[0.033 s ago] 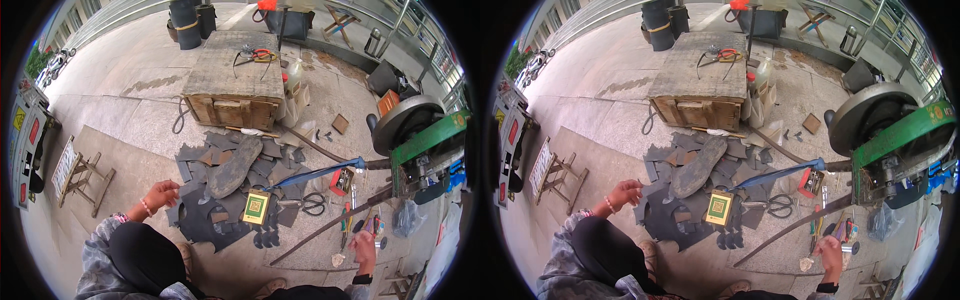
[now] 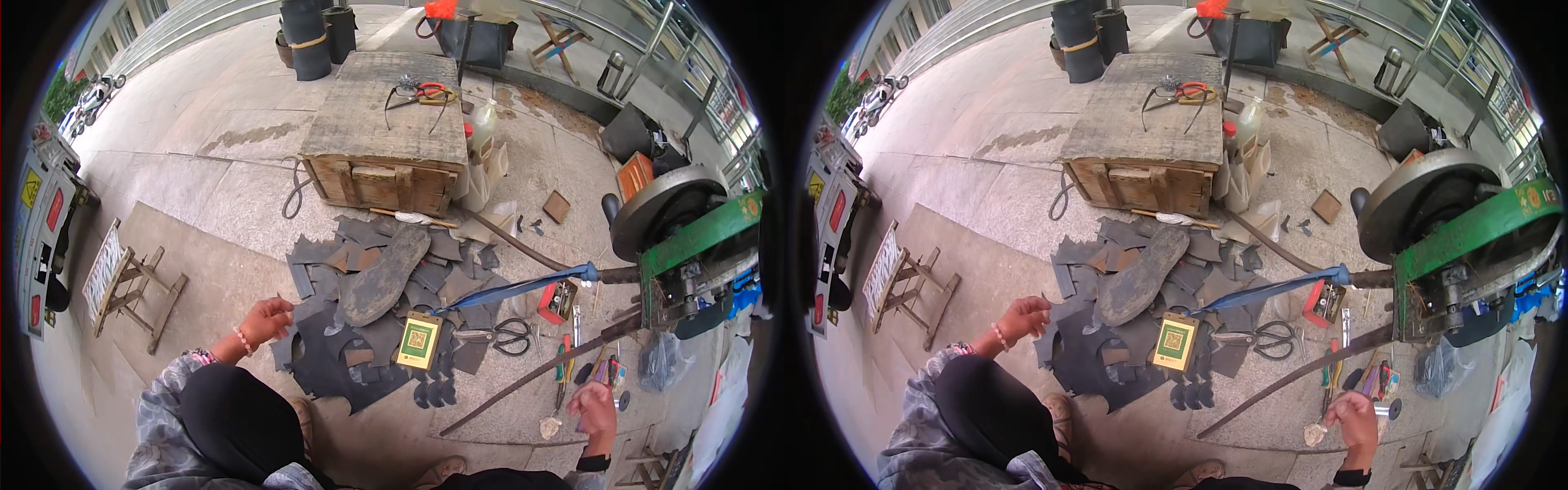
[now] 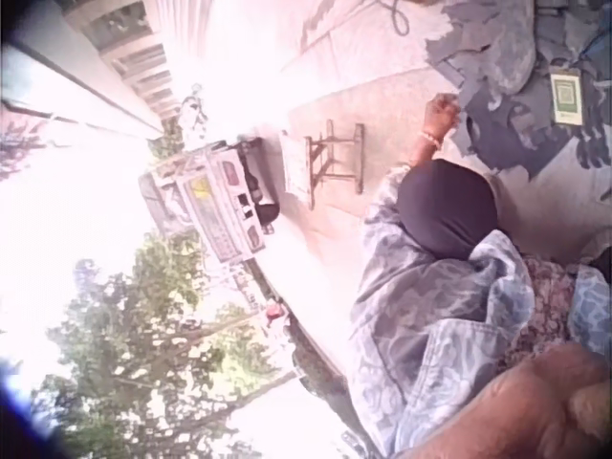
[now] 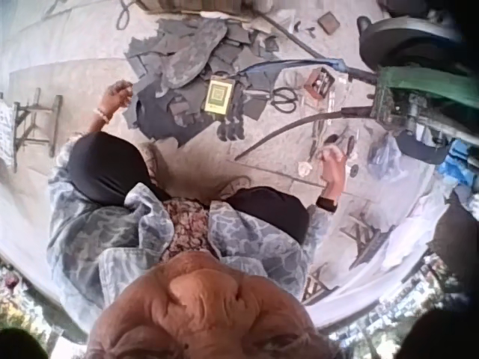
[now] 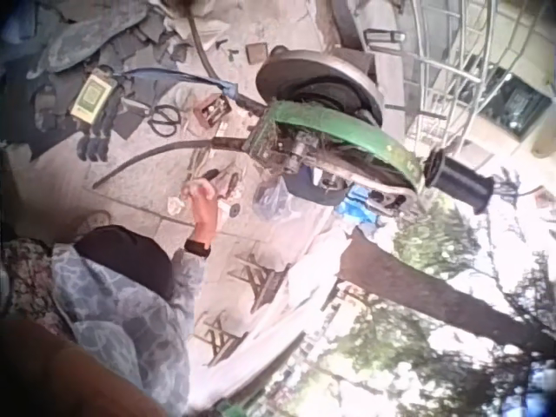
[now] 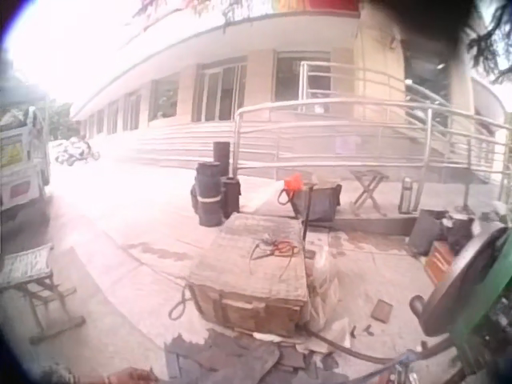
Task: Sort and organize various cut-out shoe sole components and clear the workspace.
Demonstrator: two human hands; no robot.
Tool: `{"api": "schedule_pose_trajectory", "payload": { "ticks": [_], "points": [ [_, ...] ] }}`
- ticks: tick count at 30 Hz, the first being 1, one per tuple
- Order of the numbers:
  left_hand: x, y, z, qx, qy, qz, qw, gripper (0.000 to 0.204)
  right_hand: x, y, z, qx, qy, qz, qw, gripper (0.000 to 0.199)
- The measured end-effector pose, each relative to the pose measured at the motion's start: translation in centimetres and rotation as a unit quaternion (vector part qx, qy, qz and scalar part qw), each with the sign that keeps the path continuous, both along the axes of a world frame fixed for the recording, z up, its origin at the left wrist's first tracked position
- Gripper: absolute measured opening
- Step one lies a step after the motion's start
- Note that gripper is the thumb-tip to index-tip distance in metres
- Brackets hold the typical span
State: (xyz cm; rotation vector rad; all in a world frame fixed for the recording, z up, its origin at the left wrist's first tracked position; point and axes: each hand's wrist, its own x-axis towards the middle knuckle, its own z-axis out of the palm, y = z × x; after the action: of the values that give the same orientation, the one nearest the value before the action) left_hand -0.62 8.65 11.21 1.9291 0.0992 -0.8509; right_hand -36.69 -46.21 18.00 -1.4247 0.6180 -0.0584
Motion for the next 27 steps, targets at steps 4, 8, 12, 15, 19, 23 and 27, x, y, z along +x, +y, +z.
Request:
{"api": "schedule_pose_trajectory", "payload": {
  "ticks": [4,8,12,15,19,23,27],
  "points": [
    [-0.6,0.5,-6.4,0.123,-0.284,-0.106,0.945,0.033,8.9,8.3,13.0,-0.167,-0.017,0.334,0.928,0.033],
    [-1.9,0.0,-7.4,0.168,-0.379,-0.122,0.902,0.042,19.2,14.7,18.2,-0.386,0.000,0.513,0.766,0.042],
    [-3.9,-0.1,-10.0,0.233,-0.410,-0.165,0.866,0.043,26.0,16.5,15.6,-0.488,-0.084,0.477,0.726,0.042],
    [-4.3,0.0,-10.9,0.215,-0.419,-0.148,0.870,0.044,32.3,16.5,11.2,-0.421,-0.016,0.392,0.818,0.041],
    [-4.4,-0.3,-10.9,0.198,-0.413,-0.132,0.879,0.045,40.0,14.0,3.5,-0.421,-0.024,0.222,0.879,0.040],
    [-4.3,-0.7,-11.3,0.193,-0.422,-0.127,0.877,0.046,47.1,10.8,0.1,-0.515,-0.074,0.082,0.850,0.036],
    [-4.5,-0.5,-12.6,0.227,-0.412,-0.162,0.868,0.051,52.9,9.9,-0.9,-0.595,-0.057,0.033,0.801,0.036]
  ]
}}
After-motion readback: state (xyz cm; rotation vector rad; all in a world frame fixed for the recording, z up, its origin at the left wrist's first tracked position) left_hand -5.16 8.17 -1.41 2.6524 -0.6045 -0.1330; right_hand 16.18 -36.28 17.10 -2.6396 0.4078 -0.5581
